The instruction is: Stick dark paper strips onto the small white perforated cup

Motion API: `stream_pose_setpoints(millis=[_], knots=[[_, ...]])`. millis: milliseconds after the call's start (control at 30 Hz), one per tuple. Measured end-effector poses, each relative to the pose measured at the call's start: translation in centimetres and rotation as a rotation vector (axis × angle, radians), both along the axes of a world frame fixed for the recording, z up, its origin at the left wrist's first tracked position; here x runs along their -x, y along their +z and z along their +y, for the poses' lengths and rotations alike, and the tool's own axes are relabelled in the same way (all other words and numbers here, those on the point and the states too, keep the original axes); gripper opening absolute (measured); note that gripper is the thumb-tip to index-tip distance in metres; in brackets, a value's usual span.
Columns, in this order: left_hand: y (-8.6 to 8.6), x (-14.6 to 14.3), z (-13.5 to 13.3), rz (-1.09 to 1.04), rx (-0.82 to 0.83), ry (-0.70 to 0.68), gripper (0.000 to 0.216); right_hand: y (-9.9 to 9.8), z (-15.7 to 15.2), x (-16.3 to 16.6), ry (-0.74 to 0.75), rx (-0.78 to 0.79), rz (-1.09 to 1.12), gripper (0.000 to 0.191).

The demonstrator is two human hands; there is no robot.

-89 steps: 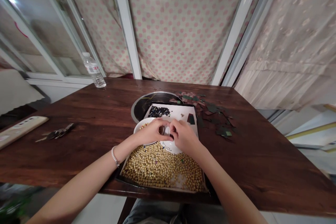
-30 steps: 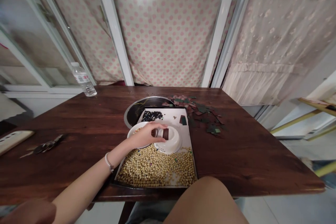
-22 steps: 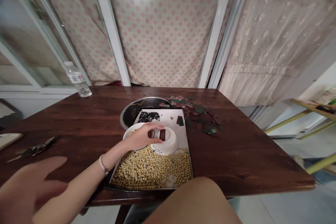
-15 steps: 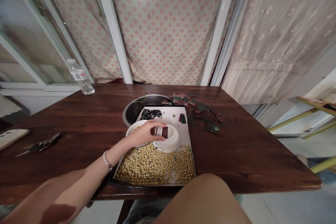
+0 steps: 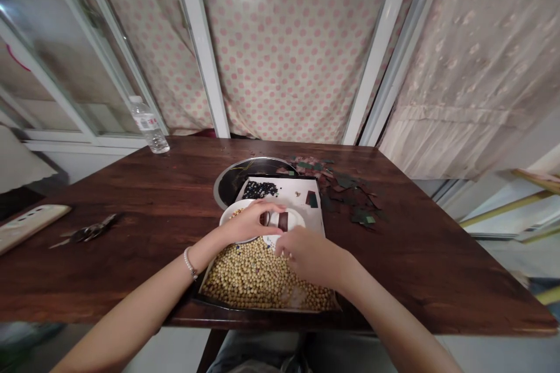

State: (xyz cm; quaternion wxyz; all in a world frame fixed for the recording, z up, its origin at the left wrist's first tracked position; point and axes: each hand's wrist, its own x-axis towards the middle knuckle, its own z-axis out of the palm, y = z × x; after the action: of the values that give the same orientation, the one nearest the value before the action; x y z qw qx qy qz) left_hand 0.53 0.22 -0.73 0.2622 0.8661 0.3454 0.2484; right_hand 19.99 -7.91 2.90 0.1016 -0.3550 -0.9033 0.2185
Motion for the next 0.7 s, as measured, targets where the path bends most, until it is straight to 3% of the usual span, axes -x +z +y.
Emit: stream_pose_setpoints(millis=[167, 500, 700], knots=[[0.3, -0.1, -0.2, 0.009, 0.001, 0.020, 0.041, -2.3, 0.1, 0.8, 0.091, 0.094, 0.055, 0.022], [0.3, -0.2, -0.3, 0.024, -0.005, 0.010, 0.042, -2.6, 0.9, 5.3, 0.392, 0.014, 0.017, 0.029], [0.1, -0.2, -0.1, 0.015, -0.013, -0.001, 0.035, -2.5, 2.2, 4.5, 0.342, 0.128, 0.154, 0.020]])
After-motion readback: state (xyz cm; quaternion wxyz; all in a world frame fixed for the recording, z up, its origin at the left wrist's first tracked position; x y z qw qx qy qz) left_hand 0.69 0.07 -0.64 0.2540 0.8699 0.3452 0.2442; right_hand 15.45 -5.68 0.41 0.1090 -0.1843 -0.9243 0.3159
